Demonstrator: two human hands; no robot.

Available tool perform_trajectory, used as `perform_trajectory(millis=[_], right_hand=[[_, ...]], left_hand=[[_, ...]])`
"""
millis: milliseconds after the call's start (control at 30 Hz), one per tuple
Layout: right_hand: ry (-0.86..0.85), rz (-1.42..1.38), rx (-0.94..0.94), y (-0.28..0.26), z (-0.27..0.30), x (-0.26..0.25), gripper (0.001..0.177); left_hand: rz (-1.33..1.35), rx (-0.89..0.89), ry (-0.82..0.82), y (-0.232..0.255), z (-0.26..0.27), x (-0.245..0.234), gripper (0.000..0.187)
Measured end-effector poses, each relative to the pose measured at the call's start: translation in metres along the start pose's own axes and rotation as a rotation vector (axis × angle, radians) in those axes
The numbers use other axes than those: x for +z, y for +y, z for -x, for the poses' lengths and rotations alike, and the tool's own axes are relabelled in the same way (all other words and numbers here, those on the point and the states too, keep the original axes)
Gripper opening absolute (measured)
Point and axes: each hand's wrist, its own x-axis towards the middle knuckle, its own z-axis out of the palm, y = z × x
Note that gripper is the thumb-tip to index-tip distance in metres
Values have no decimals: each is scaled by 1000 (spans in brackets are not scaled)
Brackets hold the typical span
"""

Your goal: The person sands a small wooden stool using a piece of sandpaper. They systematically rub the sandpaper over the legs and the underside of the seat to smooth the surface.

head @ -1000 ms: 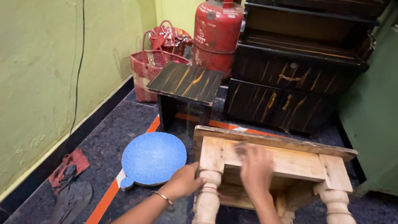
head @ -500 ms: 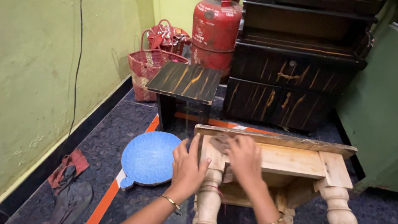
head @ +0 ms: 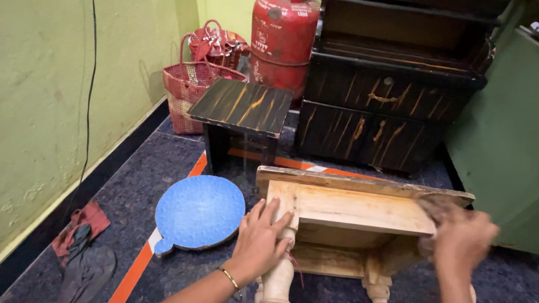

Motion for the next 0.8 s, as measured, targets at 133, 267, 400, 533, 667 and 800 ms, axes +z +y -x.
perform_trajectory(millis=[133, 267, 400, 533, 667, 800], right_hand=[[91, -91, 122, 12, -3, -1, 23], [10, 67, 68, -5, 3, 9, 36], [-16, -27, -132, -29, 13, 17, 27], [-317, -627, -301, -89, 24, 3, 32], [-380, -876, -326, -87, 7, -13, 36], [-40, -383, 43, 0, -18, 4, 39]], left_hand=[[11, 17, 19, -4, 0, 6, 56], [-15, 35, 36, -3, 0, 9, 56], [-46, 37, 32, 2, -2, 10, 56], [-56, 26, 29, 5, -4, 9, 56], [-40, 20, 42, 5, -7, 11, 57], [-33, 23, 34, 5, -7, 15, 57]])
